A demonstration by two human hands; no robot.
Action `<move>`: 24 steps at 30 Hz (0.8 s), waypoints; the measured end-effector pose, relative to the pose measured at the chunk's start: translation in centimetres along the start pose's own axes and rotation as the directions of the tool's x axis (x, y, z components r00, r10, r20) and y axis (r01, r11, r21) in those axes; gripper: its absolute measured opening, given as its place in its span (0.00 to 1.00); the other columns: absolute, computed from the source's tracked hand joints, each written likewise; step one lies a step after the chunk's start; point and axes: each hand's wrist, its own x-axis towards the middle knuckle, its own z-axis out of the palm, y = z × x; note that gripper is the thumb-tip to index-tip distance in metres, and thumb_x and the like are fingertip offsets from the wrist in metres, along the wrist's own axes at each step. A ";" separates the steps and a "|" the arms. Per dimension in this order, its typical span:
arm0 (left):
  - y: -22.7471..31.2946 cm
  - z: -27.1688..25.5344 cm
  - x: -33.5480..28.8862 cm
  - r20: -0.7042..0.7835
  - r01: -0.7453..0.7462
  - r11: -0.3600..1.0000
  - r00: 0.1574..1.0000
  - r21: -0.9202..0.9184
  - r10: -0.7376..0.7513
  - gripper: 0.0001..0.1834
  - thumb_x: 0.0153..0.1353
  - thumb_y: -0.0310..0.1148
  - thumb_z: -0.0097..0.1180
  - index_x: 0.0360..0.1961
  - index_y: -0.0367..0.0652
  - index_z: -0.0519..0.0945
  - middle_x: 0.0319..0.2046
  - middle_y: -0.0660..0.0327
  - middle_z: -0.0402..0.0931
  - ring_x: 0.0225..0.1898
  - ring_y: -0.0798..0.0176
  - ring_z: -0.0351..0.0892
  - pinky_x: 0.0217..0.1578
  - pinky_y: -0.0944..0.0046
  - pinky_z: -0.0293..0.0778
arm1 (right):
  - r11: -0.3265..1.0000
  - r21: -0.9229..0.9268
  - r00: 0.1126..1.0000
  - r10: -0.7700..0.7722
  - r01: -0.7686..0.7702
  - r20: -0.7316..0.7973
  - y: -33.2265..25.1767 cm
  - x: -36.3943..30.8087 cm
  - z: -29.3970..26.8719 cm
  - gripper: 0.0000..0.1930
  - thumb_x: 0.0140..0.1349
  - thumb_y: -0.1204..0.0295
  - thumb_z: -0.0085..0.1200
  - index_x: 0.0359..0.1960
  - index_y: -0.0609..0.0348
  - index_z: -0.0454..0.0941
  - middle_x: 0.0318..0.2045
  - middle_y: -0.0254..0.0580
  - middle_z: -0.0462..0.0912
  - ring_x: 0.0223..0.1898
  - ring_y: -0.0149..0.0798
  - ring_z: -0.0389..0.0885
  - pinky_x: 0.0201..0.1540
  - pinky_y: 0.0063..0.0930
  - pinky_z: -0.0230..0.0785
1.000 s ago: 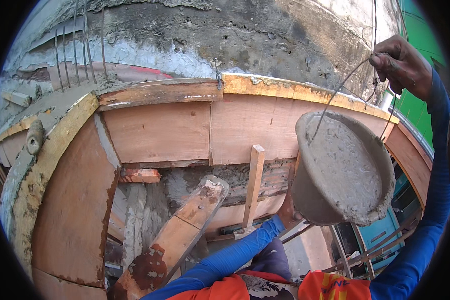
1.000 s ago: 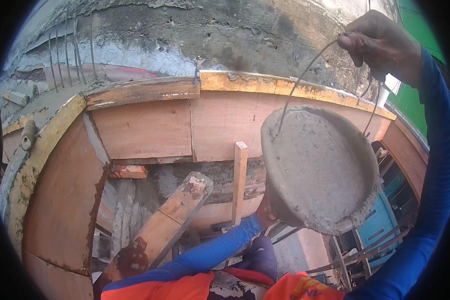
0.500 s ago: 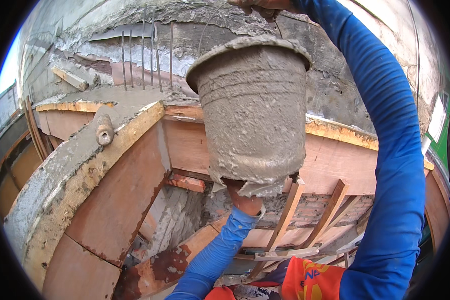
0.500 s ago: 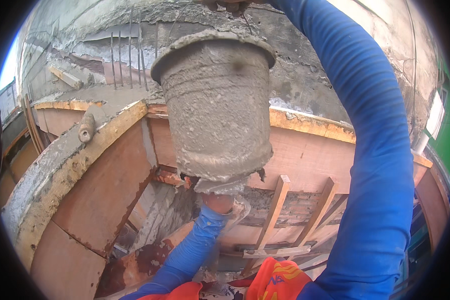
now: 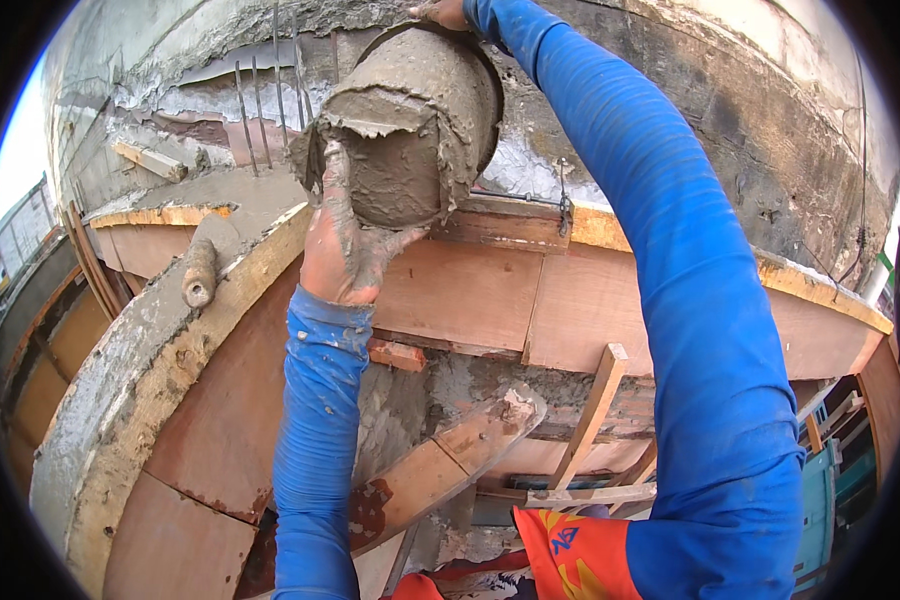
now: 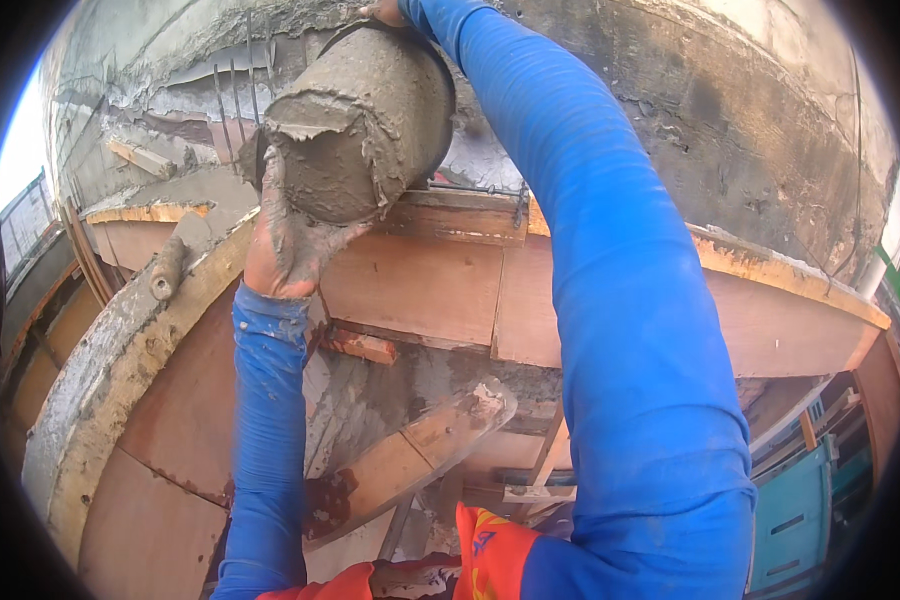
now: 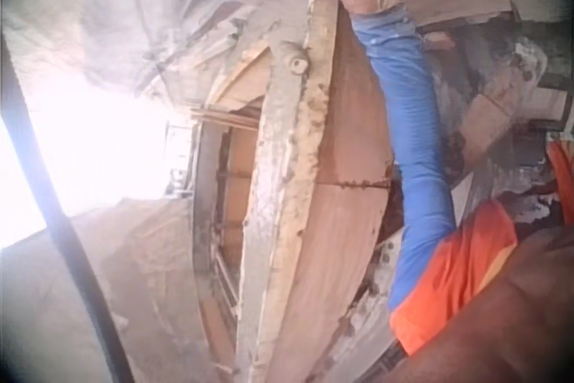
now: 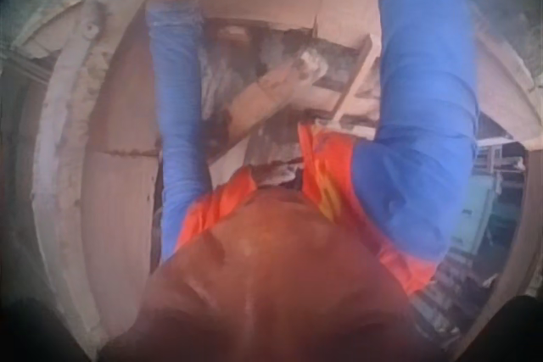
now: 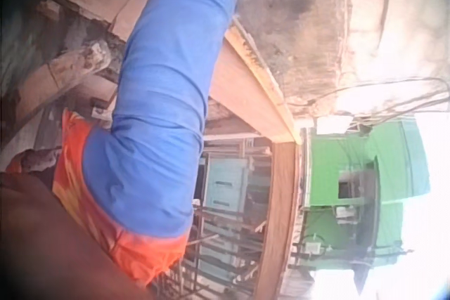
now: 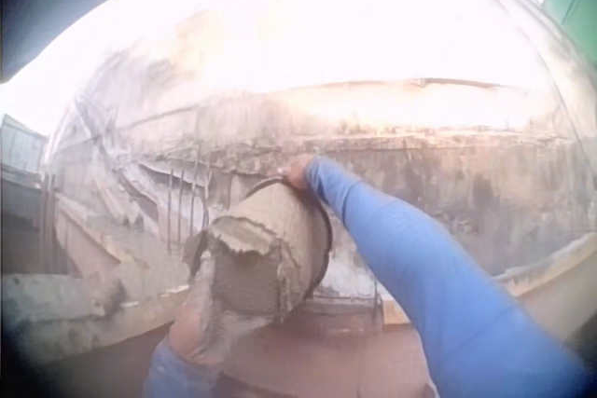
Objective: The person applies wet cement to a curved ceiling surface using a trowel. They receive a bowl of cement from a coworker below, scoop the material, and spread it onto the formwork, smoothing the surface repeatedly.
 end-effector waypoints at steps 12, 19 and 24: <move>-0.2 6.0 5.6 0.203 0.029 0.989 0.977 0.148 -0.059 0.27 0.71 0.49 0.43 0.65 0.46 0.65 0.60 0.56 0.70 0.56 0.54 0.74 0.51 0.48 0.74 | 0.951 0.057 0.923 0.308 -0.303 -0.230 15.4 -10.6 2.7 0.29 0.62 0.47 0.47 0.46 0.64 0.80 0.48 0.58 0.80 0.52 0.53 0.78 0.56 0.38 0.69; -1.0 10.0 5.8 0.305 -0.134 0.942 0.952 0.309 0.036 0.31 0.71 0.54 0.41 0.68 0.49 0.58 0.63 0.58 0.65 0.61 0.57 0.69 0.55 0.44 0.70 | 0.847 0.106 0.807 0.529 -0.521 -0.263 25.3 -14.6 3.8 0.30 0.61 0.47 0.49 0.47 0.65 0.80 0.47 0.59 0.81 0.51 0.53 0.79 0.54 0.38 0.69; -1.4 9.4 9.7 0.306 -0.331 0.907 0.919 0.261 0.247 0.33 0.70 0.47 0.46 0.70 0.48 0.52 0.64 0.58 0.64 0.62 0.56 0.68 0.53 0.48 0.71 | 0.765 0.168 0.720 0.643 -0.622 -0.262 29.9 -14.2 5.4 0.30 0.60 0.47 0.50 0.47 0.66 0.79 0.46 0.59 0.81 0.50 0.52 0.79 0.53 0.37 0.70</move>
